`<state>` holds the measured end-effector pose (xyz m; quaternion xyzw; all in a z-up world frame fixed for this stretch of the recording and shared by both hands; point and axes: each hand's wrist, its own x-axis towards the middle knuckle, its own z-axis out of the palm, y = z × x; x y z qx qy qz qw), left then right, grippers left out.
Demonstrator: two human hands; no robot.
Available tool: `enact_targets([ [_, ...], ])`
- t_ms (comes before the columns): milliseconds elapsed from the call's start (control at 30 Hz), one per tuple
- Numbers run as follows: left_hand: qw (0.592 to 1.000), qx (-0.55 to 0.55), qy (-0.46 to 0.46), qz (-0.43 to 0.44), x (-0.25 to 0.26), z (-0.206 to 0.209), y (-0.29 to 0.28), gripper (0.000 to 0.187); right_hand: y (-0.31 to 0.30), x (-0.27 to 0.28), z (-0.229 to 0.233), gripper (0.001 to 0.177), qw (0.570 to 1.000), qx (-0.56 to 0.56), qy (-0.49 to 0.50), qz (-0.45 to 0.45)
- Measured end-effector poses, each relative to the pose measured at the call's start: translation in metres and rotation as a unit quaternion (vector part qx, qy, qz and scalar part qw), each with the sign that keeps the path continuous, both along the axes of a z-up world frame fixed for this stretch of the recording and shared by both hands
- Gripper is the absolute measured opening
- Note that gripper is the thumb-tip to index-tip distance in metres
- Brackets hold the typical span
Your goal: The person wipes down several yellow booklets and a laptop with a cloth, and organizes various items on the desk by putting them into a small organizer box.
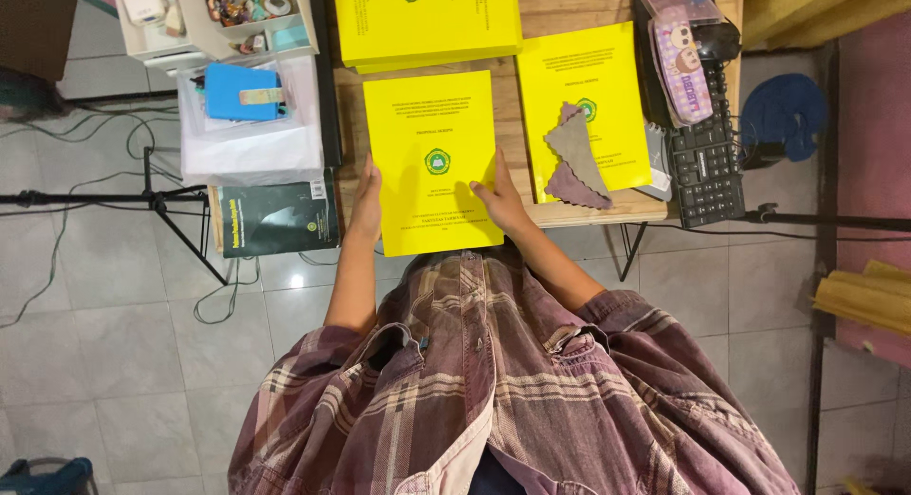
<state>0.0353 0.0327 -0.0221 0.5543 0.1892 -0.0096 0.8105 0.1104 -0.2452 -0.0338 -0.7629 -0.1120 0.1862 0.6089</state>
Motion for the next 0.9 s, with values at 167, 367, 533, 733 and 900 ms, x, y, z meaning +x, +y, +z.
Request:
enact_targets([
  [167, 0.984, 0.137, 0.077, 0.089, 0.001, 0.016, 0.002, 0.064, -0.026, 0.009, 0.011, 0.053, 0.975, -0.154, -0.152, -0.048],
  [367, 0.869, 0.469, -0.019, 0.158, -0.005, 0.092, -0.029, 0.032, -0.103, 0.022, 0.064, 0.062, 0.866, -0.389, -0.265, -0.17],
  [533, 0.946, 0.319, -0.013, 0.05, 0.022, 0.129, -0.095, 0.019, -0.14, 0.036, 0.061, 0.038, 0.877, -0.396, -0.237, -0.133],
  [733, 0.96, 0.259, 0.034, -0.101, 0.059, 0.077, -0.215, 0.032, -0.184, 0.067, 0.026, 0.021, 0.93, -0.31, -0.158, -0.121],
  [900, 0.976, 0.059, 0.165, -0.132, 0.071, 0.028, -0.275, 0.044, -0.219, 0.075, 0.022, 0.027, 0.992, -0.004, 0.115, -0.042],
])
